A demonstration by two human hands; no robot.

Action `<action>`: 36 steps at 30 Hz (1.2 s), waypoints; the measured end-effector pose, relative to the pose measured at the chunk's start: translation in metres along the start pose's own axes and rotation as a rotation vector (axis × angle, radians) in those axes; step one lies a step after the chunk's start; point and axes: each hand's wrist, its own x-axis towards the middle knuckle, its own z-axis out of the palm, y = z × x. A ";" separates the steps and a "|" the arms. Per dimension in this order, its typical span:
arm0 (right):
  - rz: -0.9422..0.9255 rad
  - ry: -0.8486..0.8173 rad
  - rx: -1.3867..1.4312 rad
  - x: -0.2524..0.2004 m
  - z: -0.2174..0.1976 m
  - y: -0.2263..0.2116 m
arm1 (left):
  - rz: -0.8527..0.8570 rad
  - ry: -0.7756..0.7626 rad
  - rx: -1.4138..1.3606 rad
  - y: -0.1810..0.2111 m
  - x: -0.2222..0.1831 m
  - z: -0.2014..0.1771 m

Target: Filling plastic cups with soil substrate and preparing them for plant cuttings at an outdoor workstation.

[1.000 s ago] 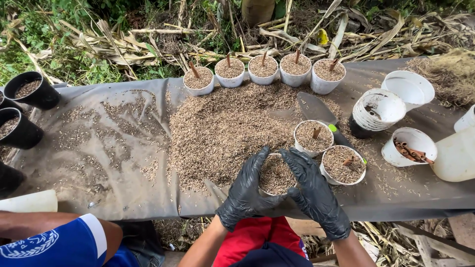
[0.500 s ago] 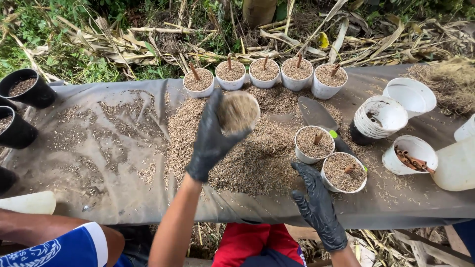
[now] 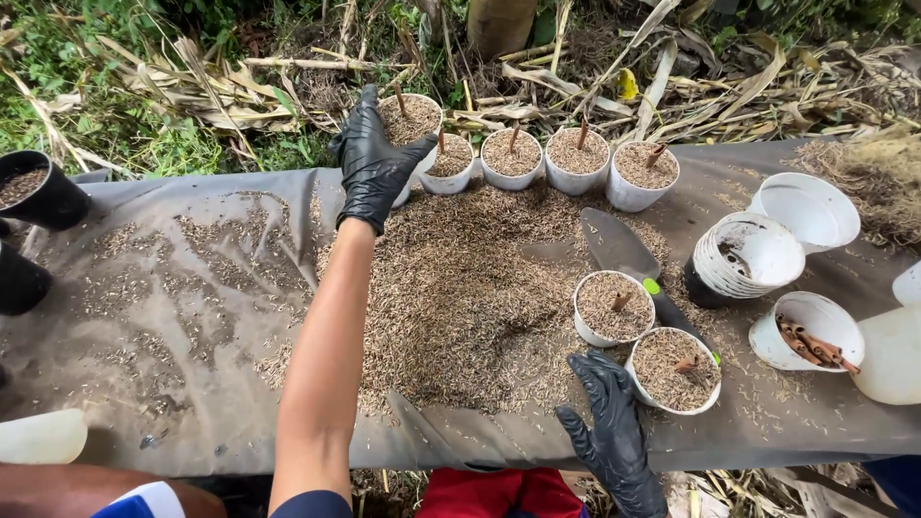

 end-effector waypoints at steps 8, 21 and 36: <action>0.012 -0.051 0.010 -0.005 0.004 0.007 | 0.009 -0.077 0.146 -0.034 0.002 0.020; 0.067 -0.100 0.019 -0.010 0.010 0.012 | 0.005 -0.075 0.199 -0.050 0.001 0.022; 0.120 -0.115 0.047 -0.010 0.010 0.009 | -0.006 -0.191 0.166 -0.048 0.009 0.013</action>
